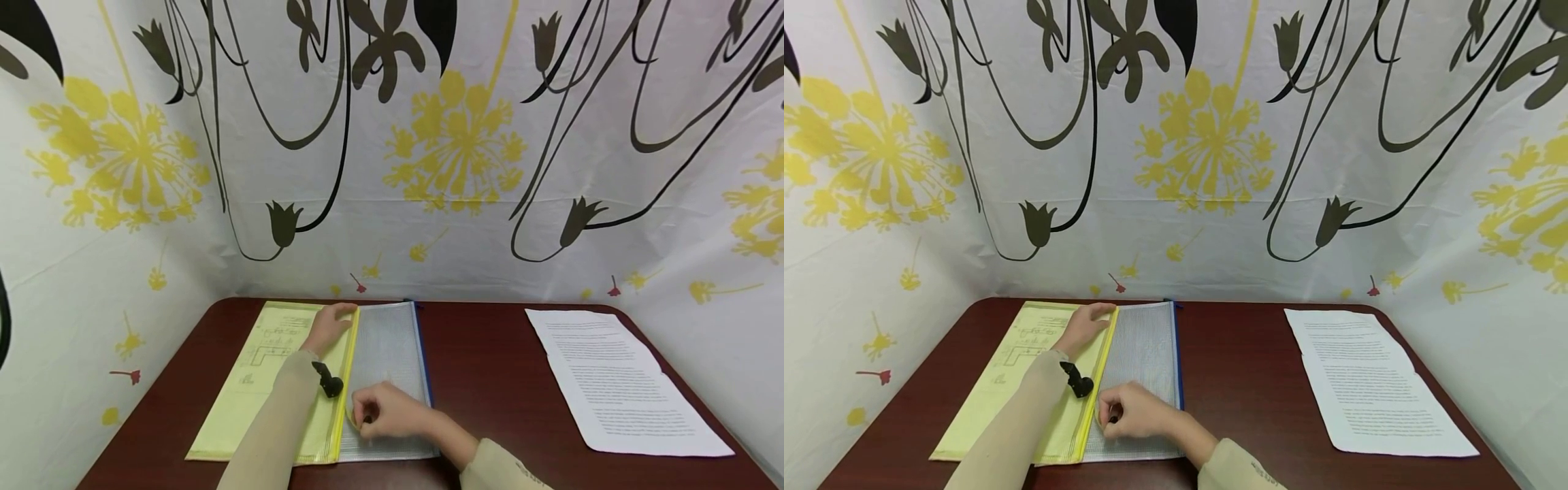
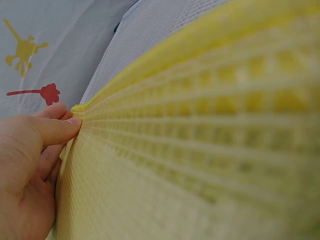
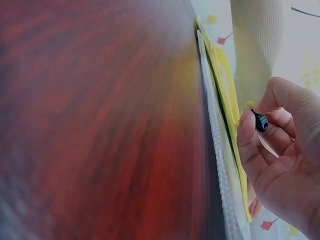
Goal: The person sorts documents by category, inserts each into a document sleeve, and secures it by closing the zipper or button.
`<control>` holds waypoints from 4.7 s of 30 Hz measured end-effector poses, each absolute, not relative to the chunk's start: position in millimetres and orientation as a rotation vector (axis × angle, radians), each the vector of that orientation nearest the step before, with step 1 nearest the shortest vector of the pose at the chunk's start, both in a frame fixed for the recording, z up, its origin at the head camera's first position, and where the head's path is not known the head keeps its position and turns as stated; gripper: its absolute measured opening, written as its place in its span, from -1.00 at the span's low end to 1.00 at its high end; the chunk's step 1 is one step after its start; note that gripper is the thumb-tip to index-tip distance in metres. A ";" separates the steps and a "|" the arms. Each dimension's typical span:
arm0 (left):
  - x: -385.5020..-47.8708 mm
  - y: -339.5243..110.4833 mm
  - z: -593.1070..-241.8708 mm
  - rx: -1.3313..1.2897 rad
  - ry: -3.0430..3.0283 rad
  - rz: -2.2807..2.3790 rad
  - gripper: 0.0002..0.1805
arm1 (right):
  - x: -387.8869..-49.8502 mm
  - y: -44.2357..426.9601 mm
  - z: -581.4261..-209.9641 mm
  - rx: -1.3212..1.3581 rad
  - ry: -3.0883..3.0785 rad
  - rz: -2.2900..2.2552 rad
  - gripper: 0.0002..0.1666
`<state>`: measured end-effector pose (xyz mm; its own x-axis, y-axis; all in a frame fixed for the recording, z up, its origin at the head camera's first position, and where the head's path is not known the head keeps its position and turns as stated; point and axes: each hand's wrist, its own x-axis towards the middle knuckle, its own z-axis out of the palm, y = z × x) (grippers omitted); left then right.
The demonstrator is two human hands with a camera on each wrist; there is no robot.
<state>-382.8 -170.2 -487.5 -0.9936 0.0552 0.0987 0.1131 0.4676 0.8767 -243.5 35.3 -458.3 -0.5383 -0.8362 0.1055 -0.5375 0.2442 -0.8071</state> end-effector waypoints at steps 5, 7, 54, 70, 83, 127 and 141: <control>-383.0 -170.5 -488.0 -0.160 -2.637 -1.586 -0.55 | -236.7 34.1 -456.2 -1.322 2.156 -1.153 -0.81; -383.2 -170.7 -488.2 -0.162 -2.639 -1.590 -0.55 | -234.0 33.7 -455.8 -1.351 2.143 -1.135 -0.81; -390.9 -167.9 -474.4 -0.156 -2.710 -1.528 -0.38 | -204.9 63.6 -454.7 -1.190 1.854 -1.170 -0.81; -375.1 -162.5 -477.5 -0.270 -2.818 -1.272 -0.39 | -214.8 133.4 -438.6 -1.157 2.009 -1.276 -0.85; -360.3 -157.0 -462.4 -0.285 -2.904 -1.061 -0.44 | -262.8 291.2 -404.1 -0.885 2.579 -1.306 -0.80; -322.3 -147.2 -432.8 0.052 -3.095 -0.729 -0.56 | -264.0 453.6 -447.0 0.535 3.004 -0.623 -0.14; -318.3 -200.3 -430.3 0.133 -3.094 -0.639 -0.58 | -266.6 454.0 -449.7 0.536 2.934 -0.684 0.01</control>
<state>-318.3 -200.3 -430.3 -0.9963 -0.0779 -0.0369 -0.0861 0.9149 0.3944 -266.6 454.0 -449.7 -0.9354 0.3169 -0.1567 0.3535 0.8390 -0.4137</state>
